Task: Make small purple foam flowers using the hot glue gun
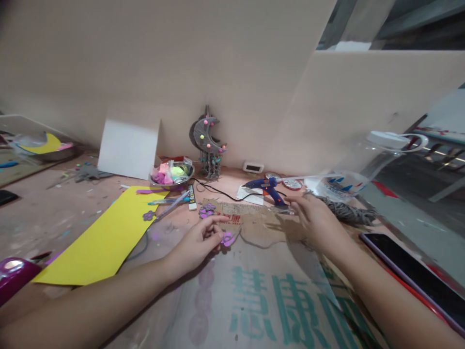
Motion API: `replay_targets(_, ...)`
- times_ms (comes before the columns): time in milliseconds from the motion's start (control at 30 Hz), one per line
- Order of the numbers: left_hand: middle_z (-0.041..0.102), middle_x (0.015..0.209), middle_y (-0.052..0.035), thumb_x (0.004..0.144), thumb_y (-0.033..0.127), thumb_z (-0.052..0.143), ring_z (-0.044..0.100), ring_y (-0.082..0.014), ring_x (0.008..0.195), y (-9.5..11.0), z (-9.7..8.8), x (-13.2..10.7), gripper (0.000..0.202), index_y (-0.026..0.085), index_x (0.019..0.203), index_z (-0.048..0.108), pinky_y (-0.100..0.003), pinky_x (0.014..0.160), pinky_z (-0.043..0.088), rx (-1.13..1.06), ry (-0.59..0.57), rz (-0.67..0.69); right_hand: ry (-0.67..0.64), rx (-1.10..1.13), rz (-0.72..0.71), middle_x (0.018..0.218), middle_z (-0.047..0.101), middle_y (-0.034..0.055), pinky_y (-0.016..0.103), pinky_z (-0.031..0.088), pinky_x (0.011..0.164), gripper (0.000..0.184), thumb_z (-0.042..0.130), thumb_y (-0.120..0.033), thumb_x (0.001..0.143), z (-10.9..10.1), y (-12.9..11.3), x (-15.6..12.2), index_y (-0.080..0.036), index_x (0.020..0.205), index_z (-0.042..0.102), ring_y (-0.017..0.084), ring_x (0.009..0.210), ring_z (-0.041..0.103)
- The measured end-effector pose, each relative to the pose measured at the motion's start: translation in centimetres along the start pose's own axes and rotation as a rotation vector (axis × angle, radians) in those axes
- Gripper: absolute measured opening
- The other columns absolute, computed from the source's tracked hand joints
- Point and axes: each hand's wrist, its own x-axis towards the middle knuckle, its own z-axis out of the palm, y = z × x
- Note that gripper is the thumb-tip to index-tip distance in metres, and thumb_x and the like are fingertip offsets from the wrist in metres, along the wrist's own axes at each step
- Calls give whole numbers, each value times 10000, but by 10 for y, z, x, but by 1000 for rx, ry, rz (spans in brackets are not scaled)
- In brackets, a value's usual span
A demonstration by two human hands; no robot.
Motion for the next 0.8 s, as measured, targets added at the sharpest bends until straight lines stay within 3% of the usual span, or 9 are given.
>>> replay_targets(100,508,648,28,796,257,520,531,-103,582,0,-1,0,359,144,1137,509,-211,537,378,-36,7,-7,-12,201,43,1027,625,130,441,410,871,420,312,-485,880,-14,-31,-14,-222,1013,611,301,973,569)
replay_targets(200,488,645,32,800,271,524,531,-101,579,1,-1,0,358,137,1132,506,-211,541,387,-54,9,-12,-308,439,80,917,630,95,361,474,694,375,394,-533,837,-20,-62,-32,-248,957,607,249,789,597)
replay_targets(333,485,652,31,802,284,528,528,-97,573,2,-1,0,358,137,1127,509,-210,539,392,-50,9,-22,-766,606,30,772,561,19,256,435,600,251,567,-470,766,-17,-80,-49,-226,820,565,159,679,514)
replay_targets(467,488,637,32,798,276,536,519,-96,564,1,-1,1,364,133,1132,511,-202,518,376,-31,16,-24,-977,624,62,865,516,-7,213,415,596,470,709,-486,636,-18,-82,-52,-248,995,521,135,712,495)
replay_targets(600,510,640,22,813,273,519,516,-102,575,-2,-3,1,362,139,1149,506,-204,516,372,-10,-3,-6,-1007,597,4,919,552,13,226,434,653,413,689,-512,651,-16,-81,-50,-233,926,562,158,779,536)
replay_targets(700,518,663,17,820,272,514,522,-102,590,-4,-3,1,356,152,1155,502,-207,530,381,-7,-8,4,-892,542,-8,823,610,21,246,444,669,301,538,-502,794,-9,-79,-49,-207,818,595,162,742,566)
replay_targets(800,532,664,14,826,278,509,522,-105,602,-4,-3,1,351,158,1156,500,-209,541,383,6,-10,13,-703,478,39,903,673,56,305,463,772,374,362,-461,893,1,-75,-50,-204,943,630,197,834,613)
